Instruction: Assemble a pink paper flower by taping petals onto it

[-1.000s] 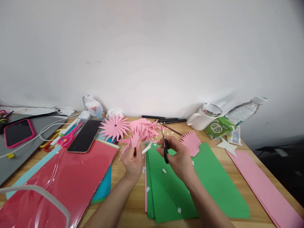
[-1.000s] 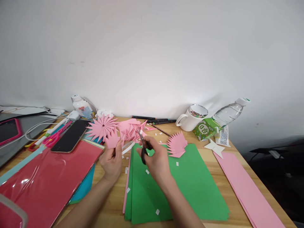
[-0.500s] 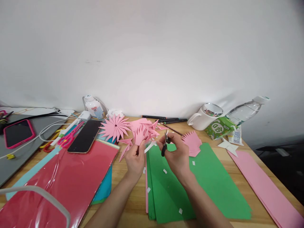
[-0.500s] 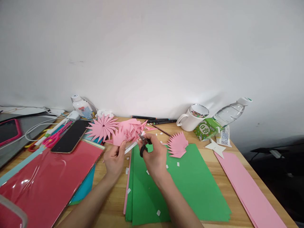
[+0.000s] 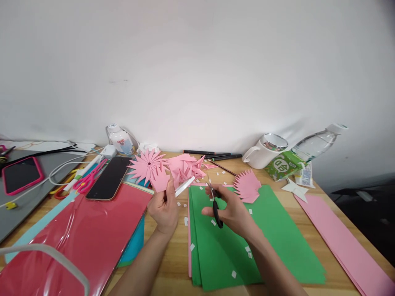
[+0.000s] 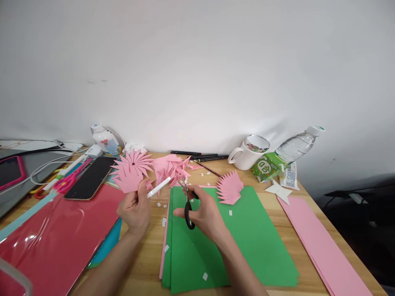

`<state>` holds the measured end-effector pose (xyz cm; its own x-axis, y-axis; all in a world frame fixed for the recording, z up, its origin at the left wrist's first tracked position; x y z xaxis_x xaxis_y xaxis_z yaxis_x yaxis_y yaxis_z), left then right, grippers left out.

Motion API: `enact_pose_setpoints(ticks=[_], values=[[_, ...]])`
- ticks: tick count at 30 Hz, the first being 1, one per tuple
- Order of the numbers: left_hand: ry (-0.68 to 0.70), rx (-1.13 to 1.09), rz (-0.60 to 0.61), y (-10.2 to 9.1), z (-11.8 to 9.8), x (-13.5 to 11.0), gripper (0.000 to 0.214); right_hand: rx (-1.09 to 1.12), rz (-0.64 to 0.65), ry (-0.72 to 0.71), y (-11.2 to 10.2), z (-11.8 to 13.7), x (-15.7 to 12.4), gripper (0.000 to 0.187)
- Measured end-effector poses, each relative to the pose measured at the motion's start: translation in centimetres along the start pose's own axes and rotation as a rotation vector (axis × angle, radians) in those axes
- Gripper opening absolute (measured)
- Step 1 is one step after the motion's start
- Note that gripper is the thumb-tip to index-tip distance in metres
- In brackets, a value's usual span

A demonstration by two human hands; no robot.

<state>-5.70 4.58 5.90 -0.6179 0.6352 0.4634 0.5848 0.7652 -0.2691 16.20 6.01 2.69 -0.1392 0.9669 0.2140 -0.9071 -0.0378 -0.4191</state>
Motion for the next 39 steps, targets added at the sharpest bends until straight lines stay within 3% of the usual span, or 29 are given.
enact_pose_setpoints(ticks=[4,9,13,23,27,32,36,37,39], values=[[0.045,-0.007,0.047,0.4,-0.8,-0.2,0.043,0.184,0.165,0.104,2.7,-1.4,-0.1,0.052],[0.012,0.011,0.120,1.1,-0.7,-0.5,0.047,0.254,0.234,0.099,3.8,0.2,0.6,0.048],[-0.011,0.006,0.150,1.3,-0.5,-0.6,0.048,0.249,0.196,0.065,3.5,1.2,1.0,0.043],[-0.049,-0.021,0.175,1.8,0.0,-0.6,0.047,0.237,0.125,0.104,2.9,0.5,0.7,0.042],[-0.021,-0.010,0.157,1.7,-0.1,-0.8,0.046,0.033,0.033,0.078,1.7,0.3,0.5,0.035],[0.115,0.009,0.154,1.5,-1.8,-1.0,0.046,-0.268,-0.115,-0.043,-0.7,1.2,0.3,0.023],[0.014,0.023,0.123,1.2,-0.8,-0.2,0.045,-0.413,-0.293,-0.020,-4.5,1.2,0.1,0.024],[-0.027,0.012,0.133,1.4,-0.4,0.0,0.045,-0.487,-0.280,-0.017,-5.0,1.3,0.1,0.024],[-0.079,-0.015,0.209,2.2,0.1,0.2,0.046,-0.599,-0.106,-0.017,-4.1,0.9,0.4,0.028]])
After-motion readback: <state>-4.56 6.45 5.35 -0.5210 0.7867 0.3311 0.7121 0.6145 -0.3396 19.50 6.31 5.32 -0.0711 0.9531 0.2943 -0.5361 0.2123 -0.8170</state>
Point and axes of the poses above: each hand's wrist, its own x-axis towards the middle knuckle, its own y-axis out of the palm, z = x × y, the point moved 10 cm from there along x, towards the middle knuckle, and after that the axes turned 10 degrees about -y, right-handed, at the moved point
